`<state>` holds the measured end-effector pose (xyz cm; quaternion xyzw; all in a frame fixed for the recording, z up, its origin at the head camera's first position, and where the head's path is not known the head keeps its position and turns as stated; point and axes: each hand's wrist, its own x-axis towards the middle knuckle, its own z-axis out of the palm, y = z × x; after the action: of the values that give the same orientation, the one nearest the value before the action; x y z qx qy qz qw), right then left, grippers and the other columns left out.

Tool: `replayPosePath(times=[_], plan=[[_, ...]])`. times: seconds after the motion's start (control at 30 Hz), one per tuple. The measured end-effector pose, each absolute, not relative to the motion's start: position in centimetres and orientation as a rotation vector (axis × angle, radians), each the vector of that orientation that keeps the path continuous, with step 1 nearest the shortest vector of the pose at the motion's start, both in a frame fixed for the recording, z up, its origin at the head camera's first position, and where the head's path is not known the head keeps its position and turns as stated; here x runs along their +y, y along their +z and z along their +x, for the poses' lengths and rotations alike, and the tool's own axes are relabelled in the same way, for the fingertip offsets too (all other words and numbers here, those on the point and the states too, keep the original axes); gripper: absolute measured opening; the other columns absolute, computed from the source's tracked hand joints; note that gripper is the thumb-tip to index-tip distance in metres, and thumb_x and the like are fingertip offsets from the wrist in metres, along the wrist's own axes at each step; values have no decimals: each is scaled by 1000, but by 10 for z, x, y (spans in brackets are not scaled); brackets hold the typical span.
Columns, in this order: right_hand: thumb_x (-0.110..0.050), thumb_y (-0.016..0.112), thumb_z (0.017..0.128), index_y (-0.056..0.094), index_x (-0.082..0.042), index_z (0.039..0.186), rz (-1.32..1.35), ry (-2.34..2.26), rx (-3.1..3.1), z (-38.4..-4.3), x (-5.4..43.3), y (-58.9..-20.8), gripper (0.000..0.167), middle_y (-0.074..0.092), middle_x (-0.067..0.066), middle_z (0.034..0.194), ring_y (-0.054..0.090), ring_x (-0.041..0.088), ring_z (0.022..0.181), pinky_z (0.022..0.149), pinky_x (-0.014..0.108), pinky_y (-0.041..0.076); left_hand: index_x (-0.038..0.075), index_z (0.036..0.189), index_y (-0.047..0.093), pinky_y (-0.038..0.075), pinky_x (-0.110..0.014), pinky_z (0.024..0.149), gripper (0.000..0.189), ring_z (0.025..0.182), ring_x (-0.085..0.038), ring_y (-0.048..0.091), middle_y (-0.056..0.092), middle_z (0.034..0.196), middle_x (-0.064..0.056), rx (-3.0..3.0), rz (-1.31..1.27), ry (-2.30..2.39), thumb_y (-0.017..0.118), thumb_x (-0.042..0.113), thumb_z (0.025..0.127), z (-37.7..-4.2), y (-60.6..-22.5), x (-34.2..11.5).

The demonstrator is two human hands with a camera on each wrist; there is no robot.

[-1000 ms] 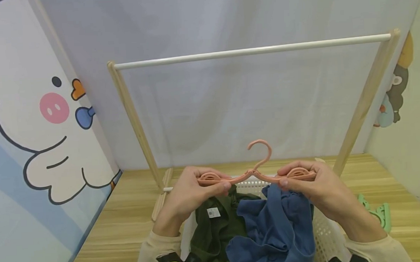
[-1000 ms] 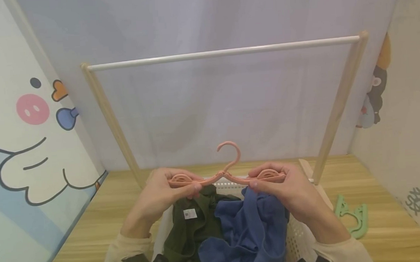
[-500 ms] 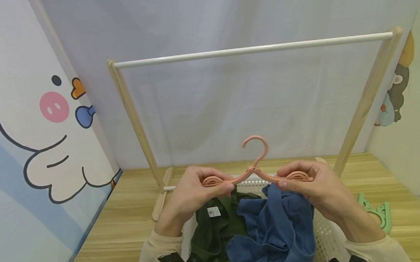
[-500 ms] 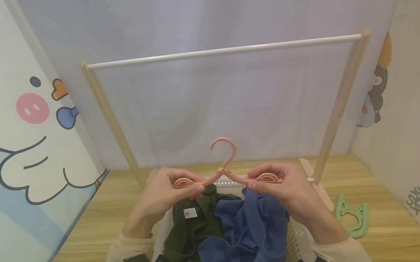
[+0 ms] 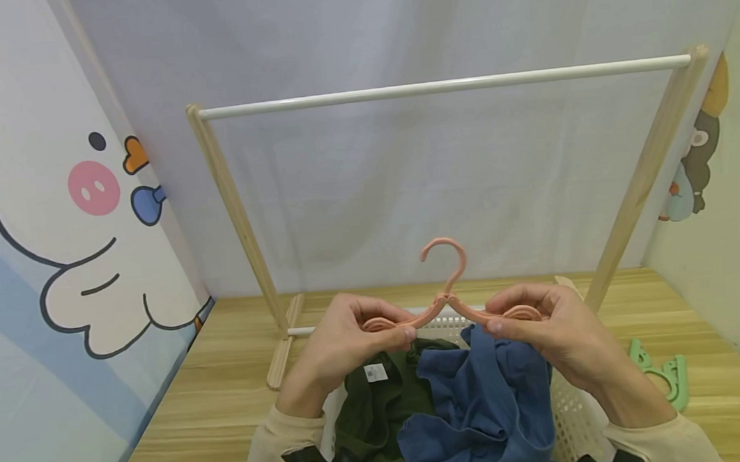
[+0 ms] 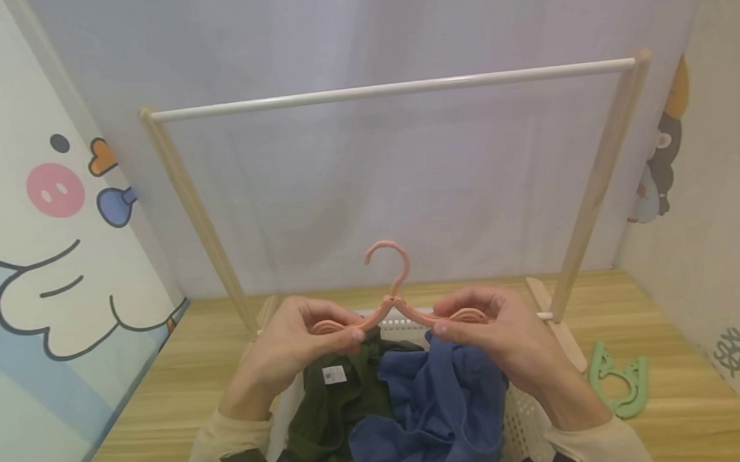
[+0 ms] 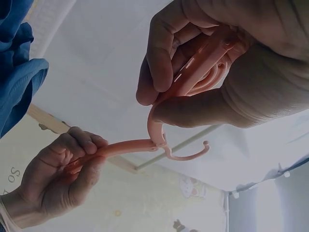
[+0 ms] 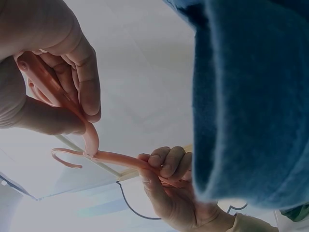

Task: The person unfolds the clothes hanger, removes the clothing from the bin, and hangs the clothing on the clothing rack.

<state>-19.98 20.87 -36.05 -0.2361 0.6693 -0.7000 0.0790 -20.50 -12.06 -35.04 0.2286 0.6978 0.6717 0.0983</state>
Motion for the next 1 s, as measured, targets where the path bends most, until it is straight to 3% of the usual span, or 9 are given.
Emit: replayPosePath(times=[0.7,1.0], plan=[[-3,68,110,76,-8,130,-704,-2022,2082,-199,204,-360,22,73,6,131,71,31,123,103,36,61,-6,117,82,65,-35,77,21,83,-20,78,83,99,-13,2096,638,2008,84,6,100,-205,-351,-117],[3,63,111,77,-2,126,-801,-2106,2051,-202,211,-361,21,78,2,118,75,24,105,94,35,65,-5,117,83,65,-35,79,21,82,-18,78,84,100,-12,2101,625,2016,84,7,100,-206,-350,-118]])
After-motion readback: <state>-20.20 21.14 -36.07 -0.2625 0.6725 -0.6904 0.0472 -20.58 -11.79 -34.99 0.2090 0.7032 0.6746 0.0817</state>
